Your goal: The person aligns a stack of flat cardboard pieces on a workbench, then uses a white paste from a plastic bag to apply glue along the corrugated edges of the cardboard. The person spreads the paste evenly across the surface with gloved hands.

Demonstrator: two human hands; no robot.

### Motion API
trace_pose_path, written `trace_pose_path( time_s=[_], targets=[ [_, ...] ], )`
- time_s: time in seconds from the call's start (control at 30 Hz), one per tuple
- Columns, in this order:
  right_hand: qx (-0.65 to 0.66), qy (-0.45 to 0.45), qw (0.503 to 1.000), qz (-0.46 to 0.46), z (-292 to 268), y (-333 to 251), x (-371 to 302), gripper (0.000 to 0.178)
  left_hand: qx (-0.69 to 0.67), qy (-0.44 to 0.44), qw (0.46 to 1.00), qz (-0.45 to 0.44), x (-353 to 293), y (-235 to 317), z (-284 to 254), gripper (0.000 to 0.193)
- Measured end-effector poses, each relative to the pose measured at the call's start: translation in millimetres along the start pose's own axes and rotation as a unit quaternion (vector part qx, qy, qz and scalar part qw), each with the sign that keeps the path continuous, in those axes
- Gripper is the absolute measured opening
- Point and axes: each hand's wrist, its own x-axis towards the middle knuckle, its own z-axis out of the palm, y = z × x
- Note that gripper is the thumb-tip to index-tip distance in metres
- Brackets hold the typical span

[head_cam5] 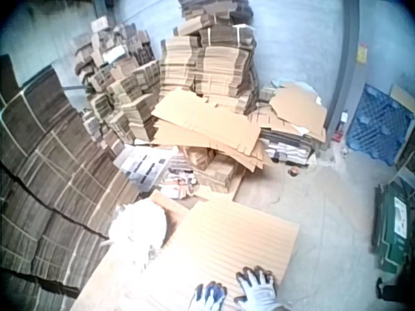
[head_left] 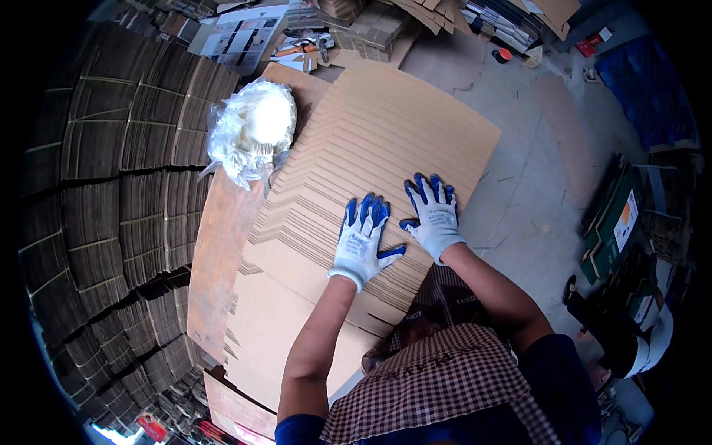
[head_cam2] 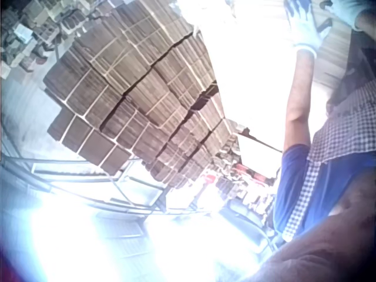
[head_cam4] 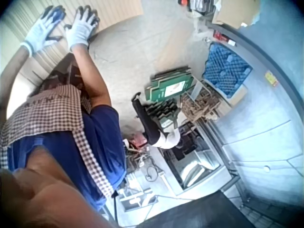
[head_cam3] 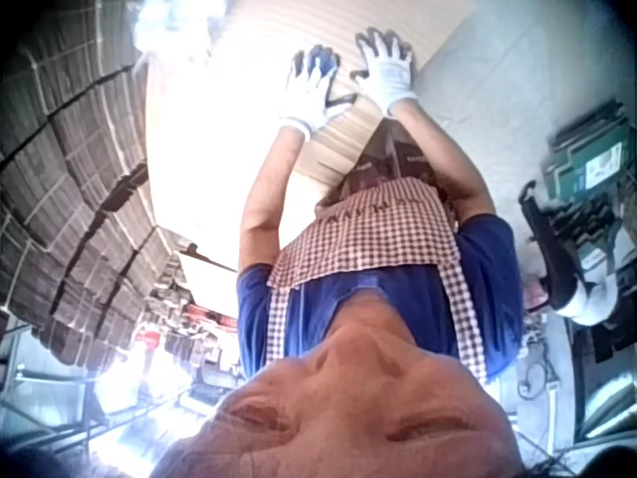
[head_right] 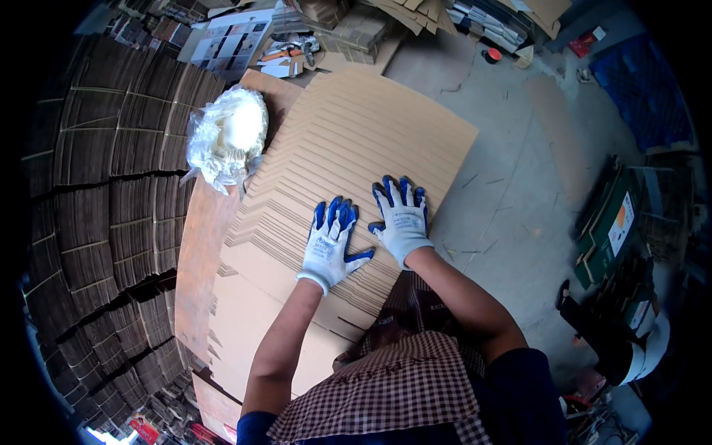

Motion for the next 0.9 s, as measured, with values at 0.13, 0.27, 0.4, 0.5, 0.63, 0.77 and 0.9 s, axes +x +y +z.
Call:
trace_pose_path(
  time_s=[0.13,0.27,0.4,0.5,0.63,0.77,0.9],
  targets=[
    [0.010,0.003,1.000,0.000,-1,-1,1,0.085,-0.002,-0.002,1.000,-0.001,-3,-2,0,0.095],
    [0.010,0.002,1.000,0.002,-1,-1,1,0.085,0.000,-0.005,1.000,-0.004,-5,-1,-2,0.094],
    [0.002,-0.013,1.000,0.005,-11,-5,0,0.085,-0.015,0.004,1.000,0.016,-8,-6,0,0.089],
    [-0.007,-0.036,0.999,0.008,-11,-17,-9,0.086,-0.064,0.030,0.997,0.031,-14,-19,-3,0.071],
    [-0.002,-0.030,0.999,-0.013,0,-19,-16,0.085,-0.080,0.060,0.995,0.022,-19,-27,-12,0.050],
    [-0.008,-0.025,1.000,-0.009,3,-18,-14,0.084,-0.058,0.032,0.997,0.036,-28,-26,-7,0.055],
    [-0.005,-0.028,1.000,-0.004,1,-21,-15,0.082,-0.031,0.008,0.999,0.028,-29,-3,-2,0.085]
  ],
)
